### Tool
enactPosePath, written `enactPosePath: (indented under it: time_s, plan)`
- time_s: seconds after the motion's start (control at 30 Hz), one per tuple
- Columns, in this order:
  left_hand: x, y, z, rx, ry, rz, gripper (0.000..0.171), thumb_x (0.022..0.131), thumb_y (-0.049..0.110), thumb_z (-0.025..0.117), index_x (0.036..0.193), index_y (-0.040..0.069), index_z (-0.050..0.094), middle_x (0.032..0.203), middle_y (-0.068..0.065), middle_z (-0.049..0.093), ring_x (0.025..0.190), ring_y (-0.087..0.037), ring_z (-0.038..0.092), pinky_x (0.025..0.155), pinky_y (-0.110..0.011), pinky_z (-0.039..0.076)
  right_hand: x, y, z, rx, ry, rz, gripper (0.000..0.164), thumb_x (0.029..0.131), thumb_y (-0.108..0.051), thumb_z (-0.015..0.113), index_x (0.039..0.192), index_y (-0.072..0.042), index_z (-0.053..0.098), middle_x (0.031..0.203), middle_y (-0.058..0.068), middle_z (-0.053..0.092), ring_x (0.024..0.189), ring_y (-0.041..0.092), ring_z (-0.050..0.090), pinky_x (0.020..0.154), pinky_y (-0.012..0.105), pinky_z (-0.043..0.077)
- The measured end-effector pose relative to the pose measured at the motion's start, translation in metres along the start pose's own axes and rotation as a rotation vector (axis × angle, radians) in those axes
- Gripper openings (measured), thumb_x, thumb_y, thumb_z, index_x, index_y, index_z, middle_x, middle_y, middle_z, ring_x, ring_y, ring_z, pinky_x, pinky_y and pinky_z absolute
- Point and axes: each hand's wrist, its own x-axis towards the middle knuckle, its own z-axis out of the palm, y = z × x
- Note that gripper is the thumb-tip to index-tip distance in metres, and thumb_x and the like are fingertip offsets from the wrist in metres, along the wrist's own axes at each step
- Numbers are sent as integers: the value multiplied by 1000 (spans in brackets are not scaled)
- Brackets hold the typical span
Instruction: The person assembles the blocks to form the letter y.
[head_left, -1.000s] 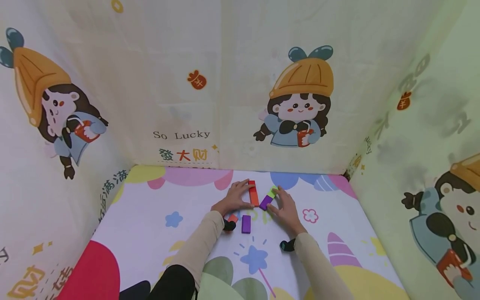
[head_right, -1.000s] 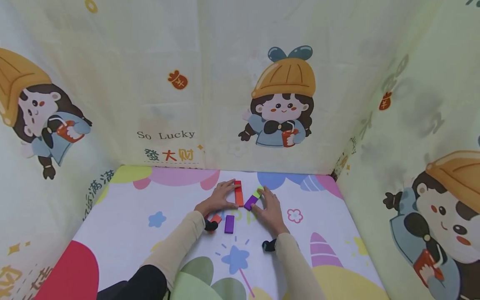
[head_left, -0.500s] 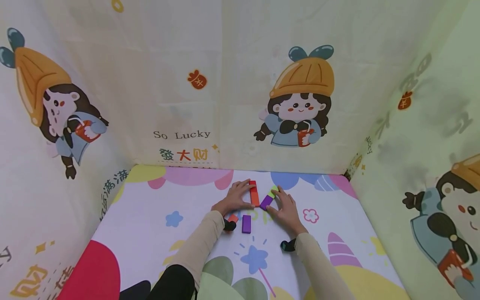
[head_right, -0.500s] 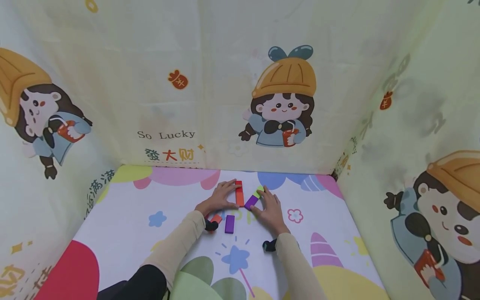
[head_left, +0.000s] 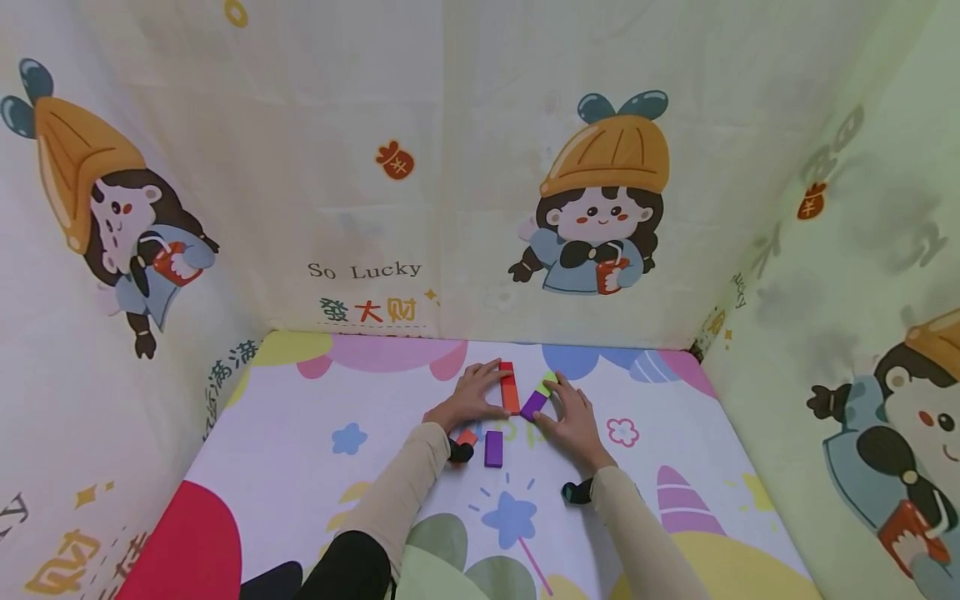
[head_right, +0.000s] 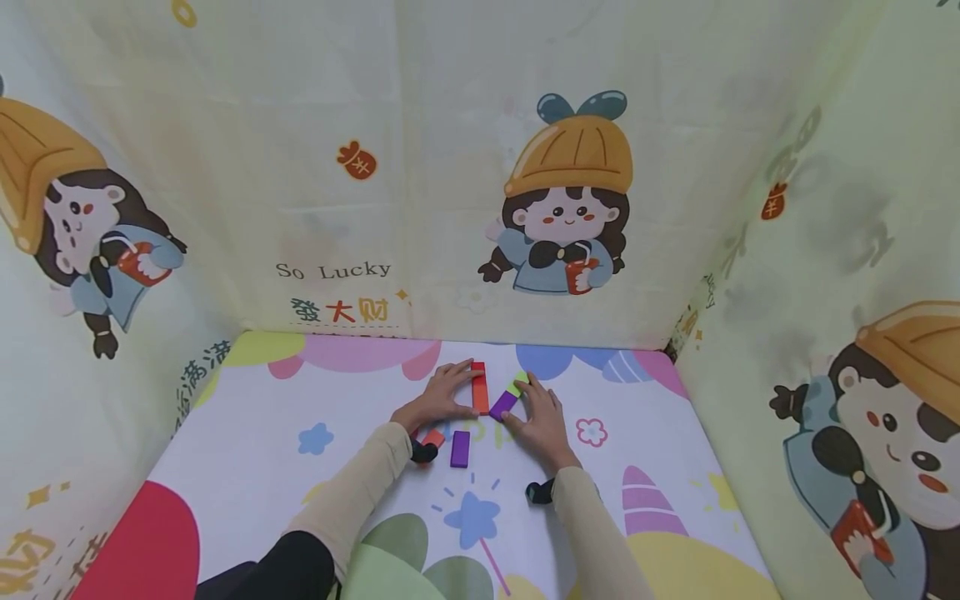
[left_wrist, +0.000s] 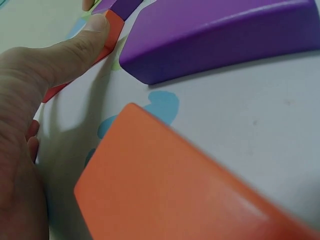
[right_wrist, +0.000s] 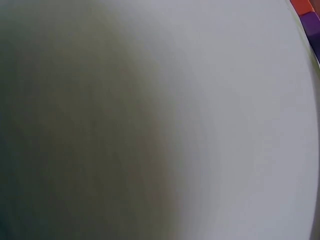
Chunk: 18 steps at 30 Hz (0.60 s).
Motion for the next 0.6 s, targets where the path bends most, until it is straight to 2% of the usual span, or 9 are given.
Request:
enactPosePath:
  time_s: [0.37,0.6]
  plan:
    - [-1,-1,3,16,14,14,85,87,46,80,161,32,40,177,0,16,159,-39,15,125,-66,21,-1,-1,0,-3,-4,-5,75,92,-44,73,155,-13,46,173,16,26,160,39,26,129,63,11]
    - [-2,2,-2,0,17,19,85,87,46,81,160,30,41,176,-1,18,159,-39,16,125,-68,22,1,2,1,-22,-3,-2,74,93,-49,71,155,-16,47,173,14,26,160,37,25,130,61,11]
